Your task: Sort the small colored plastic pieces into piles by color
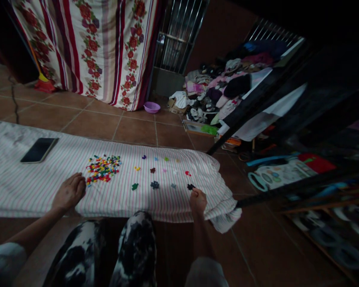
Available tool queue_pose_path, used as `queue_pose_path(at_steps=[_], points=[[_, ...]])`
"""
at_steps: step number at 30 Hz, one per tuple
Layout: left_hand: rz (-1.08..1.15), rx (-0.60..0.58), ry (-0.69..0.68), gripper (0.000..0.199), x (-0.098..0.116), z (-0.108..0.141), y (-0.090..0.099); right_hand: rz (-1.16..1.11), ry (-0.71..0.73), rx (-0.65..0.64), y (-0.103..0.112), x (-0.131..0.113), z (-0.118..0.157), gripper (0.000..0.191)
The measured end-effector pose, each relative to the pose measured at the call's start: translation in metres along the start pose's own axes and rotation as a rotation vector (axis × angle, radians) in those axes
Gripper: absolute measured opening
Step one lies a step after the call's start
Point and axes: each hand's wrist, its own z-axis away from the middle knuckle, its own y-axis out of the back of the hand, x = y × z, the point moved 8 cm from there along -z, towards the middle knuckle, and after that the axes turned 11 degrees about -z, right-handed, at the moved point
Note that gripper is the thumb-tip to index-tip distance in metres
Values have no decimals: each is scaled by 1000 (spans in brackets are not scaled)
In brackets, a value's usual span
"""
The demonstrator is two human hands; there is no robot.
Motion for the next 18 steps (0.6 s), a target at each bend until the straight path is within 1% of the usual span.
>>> queue_pose_path(at_steps=[3,6,8,10,13,15,18], points=[[16,-18,14,21,1,-1,0,-3,37,51,5,-8,2,36],[51,-13,128,24,-5,-2,1,-36,90,98,4,-25,6,39],[74,-15,189,25,-9,-2,0,-97,121,72,-5,-42,9,42],[91,-19,235,25,-12,-1,-2,-161,163,-4,-22,-66,15,44],[117,-45,269,25,-14,0,-5,-246,249,-179,-59,-117,34,43],[115,-65,281,26,-15,0,-6,-326,314,-311,-87,-154,54,38],[88,-80,314,26,-16,1,-6,-435,433,-565,-132,-209,95,28]])
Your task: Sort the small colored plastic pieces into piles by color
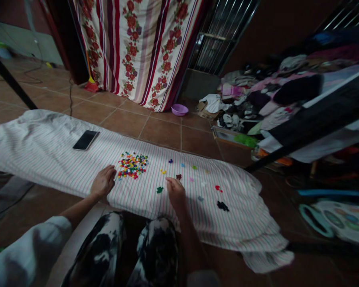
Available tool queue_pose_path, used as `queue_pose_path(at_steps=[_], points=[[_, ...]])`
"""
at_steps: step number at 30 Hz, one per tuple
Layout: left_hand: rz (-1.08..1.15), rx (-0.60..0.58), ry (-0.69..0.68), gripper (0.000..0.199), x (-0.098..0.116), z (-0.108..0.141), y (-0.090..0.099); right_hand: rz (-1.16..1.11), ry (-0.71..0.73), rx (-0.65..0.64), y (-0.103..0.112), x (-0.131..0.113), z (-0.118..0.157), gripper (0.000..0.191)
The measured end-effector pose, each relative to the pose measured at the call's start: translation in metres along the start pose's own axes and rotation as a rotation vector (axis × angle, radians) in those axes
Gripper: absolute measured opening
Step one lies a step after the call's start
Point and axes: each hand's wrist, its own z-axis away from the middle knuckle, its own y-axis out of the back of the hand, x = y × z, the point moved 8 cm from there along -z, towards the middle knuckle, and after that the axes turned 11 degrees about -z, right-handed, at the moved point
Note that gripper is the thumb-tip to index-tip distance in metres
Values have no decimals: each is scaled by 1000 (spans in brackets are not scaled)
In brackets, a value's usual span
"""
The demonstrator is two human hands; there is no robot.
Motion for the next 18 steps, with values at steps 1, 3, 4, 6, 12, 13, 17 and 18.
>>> queue_pose_path(at_steps=[1,3,4,6,12,13,17,18], points=[[-10,4,20,26,-1,0,1,-30,24,-98,-25,-9,-2,26],[-26,11,47,27,-2,0,1,-68,43,-295,-71,-22,-2,24],[-31,11,51,27,-2,0,1,-62,36,-360,-89,-25,-1,24],[-35,7,45,27,-1,0,2,7,11,-448,-119,-27,-1,25],[-13,8,53,27,2,-1,5,207,-53,-479,-154,-24,-12,26],[-9,7,54,27,2,-2,5,222,-55,-474,-156,-25,-13,25],[4,6,52,27,3,-1,6,241,-53,-432,-158,-25,-14,20],[9,9,49,27,3,-1,6,238,-52,-417,-157,-25,-14,20]])
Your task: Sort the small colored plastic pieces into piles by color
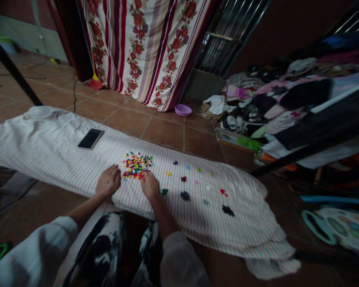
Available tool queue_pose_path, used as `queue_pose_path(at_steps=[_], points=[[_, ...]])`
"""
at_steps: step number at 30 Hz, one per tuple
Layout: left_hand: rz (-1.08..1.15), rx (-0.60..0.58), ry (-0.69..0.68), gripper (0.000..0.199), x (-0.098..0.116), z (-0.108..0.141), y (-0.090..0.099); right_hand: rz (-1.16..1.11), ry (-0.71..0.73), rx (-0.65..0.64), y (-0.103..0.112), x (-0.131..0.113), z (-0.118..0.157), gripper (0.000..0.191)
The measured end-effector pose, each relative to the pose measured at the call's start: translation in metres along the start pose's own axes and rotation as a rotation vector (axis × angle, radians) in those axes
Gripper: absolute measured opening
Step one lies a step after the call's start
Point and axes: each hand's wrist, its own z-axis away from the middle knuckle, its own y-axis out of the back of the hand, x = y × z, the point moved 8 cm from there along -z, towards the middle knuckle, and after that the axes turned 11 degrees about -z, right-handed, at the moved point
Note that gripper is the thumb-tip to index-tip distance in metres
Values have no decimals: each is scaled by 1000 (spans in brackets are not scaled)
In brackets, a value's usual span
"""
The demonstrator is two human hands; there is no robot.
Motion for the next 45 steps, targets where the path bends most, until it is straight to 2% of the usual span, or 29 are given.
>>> queue_pose_path(at_steps=[10,16,21,24,28,32,37,41,45], points=[[-10,21,-31,25,2,0,4,-50,44,79,7,-3,10,18],[-28,38,-66,24,3,1,4,-67,16,137,16,-5,14,18],[-21,56,-110,22,4,2,4,-161,-17,237,35,4,14,17],[-38,64,-123,23,4,3,4,-245,-16,340,59,22,19,19],[-49,72,-124,23,4,3,5,-339,-4,451,99,61,40,23],[-29,75,-126,23,5,2,6,-245,-57,577,150,105,71,26],[-57,90,-127,23,4,2,7,-38,-297,764,217,168,110,35],[-40,89,-156,21,5,2,6,139,-498,749,261,214,131,32],[-43,79,-167,21,4,2,4,184,-630,708,289,248,142,27]])
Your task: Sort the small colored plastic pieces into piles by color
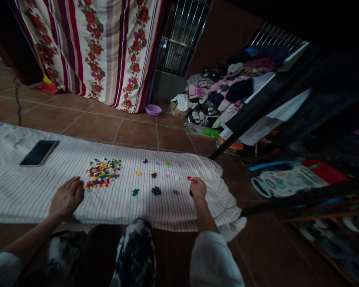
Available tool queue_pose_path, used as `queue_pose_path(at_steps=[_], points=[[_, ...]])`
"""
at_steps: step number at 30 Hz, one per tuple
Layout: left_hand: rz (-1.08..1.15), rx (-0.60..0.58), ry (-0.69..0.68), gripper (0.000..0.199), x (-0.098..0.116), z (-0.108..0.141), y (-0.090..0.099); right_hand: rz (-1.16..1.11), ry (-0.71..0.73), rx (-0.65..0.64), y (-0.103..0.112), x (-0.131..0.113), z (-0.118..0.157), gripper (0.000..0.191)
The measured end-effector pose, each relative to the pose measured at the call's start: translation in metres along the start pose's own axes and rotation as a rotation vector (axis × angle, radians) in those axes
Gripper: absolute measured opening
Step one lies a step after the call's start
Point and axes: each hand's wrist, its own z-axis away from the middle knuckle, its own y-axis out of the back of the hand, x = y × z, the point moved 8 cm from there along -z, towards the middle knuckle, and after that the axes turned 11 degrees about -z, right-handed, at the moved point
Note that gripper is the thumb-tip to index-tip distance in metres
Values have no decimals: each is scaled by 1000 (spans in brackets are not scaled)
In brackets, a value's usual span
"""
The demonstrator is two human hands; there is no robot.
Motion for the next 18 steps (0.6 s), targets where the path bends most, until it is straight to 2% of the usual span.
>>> queue_pose_path(at_steps=[8,14,18], points=[[56,-20,16,19,-1,-2,0,41,-98,-72,-9,22,-19,24],[60,-31,9,18,1,-2,2,10,-19,-109,-23,15,-27,24],[46,-19,-5,18,1,-2,1,-2,39,-70,-25,14,-30,27]])
